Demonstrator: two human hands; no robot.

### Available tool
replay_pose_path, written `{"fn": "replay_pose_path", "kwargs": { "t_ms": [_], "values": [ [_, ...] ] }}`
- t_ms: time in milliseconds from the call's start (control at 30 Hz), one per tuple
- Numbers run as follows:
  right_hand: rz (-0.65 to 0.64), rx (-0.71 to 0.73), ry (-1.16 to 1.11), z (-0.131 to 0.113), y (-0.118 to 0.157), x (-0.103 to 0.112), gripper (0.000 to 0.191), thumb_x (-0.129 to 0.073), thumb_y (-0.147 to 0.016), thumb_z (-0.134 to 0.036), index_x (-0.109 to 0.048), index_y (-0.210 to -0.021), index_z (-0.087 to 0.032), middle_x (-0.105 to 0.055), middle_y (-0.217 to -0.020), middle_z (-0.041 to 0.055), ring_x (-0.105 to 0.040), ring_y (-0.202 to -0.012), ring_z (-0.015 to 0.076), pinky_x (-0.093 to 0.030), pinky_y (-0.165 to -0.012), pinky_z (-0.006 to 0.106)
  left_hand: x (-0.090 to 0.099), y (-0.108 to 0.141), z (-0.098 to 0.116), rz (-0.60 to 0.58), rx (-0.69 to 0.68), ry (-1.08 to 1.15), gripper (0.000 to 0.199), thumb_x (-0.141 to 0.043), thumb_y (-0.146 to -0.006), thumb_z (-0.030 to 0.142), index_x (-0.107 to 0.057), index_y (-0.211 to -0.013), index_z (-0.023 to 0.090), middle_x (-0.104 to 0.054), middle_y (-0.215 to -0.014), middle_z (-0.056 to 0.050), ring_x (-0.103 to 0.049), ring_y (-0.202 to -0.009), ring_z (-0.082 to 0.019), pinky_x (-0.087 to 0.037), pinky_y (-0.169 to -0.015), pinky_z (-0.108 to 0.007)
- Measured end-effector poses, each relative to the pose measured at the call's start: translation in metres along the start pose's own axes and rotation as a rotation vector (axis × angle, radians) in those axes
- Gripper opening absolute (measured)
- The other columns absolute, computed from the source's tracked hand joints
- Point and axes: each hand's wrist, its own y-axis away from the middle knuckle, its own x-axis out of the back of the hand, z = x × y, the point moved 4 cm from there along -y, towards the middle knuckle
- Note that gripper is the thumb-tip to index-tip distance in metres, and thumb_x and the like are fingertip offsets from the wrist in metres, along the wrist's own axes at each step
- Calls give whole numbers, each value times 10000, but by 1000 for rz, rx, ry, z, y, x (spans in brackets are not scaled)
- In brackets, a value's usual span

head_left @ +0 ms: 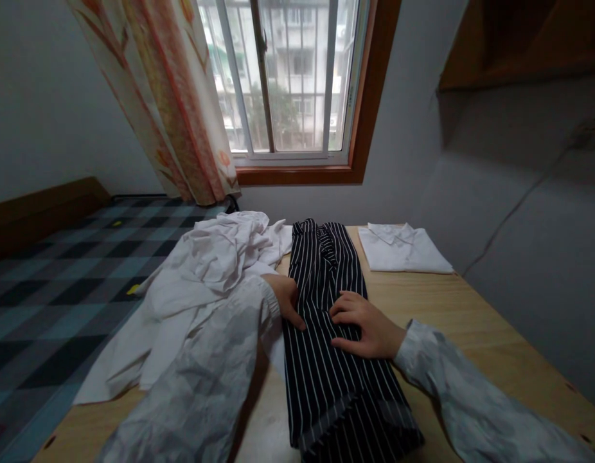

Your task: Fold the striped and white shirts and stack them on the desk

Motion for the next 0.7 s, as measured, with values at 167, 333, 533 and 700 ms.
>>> {"fn": "replay_pose_path", "kwargs": {
  "t_ms": [167,333,533,700],
  "values": [
    [62,-12,-119,11,7,-11,100,-801,-944,-316,-750,-999,-251,-787,-1148,78,-731,-1126,262,-409,-1236,606,-19,6,8,144,-7,-106,425,-813,-748,641,-744,-738,222,-714,-710,-35,-627,-654,-201,-476,-647,-309],
    [68,-34,-141,14,8,-12,82,-766,-979,-309,-739,-935,-246,-799,-1147,73,-740,-1154,260,-426,-1234,590,-54,32,6,513,-197,-38,211,-720,-866,431,-661,-877,229,-703,-887,-37,-655,-801,-219,-492,-720,-325],
    [52,-4,-38,14,10,-15,185,-762,-984,-321,-760,-1145,-231,-748,-1356,142,-690,-1305,304,-465,-1216,596,-90,61,0,860,-247,82,110,-610,-969,273,-680,-1039,226,-700,-1076,-82,-662,-990,-247,-525,-890,-390],
    [33,-9,48,14,10,-19,260,-720,-1022,-347,-753,-1224,-187,-682,-1471,185,-577,-1462,337,-446,-1240,605,-94,65,11,895,-395,95,112,-630,-981,313,-681,-1016,220,-720,-1085,-93,-669,-1015,-252,-516,-931,-416]
  ]
}}
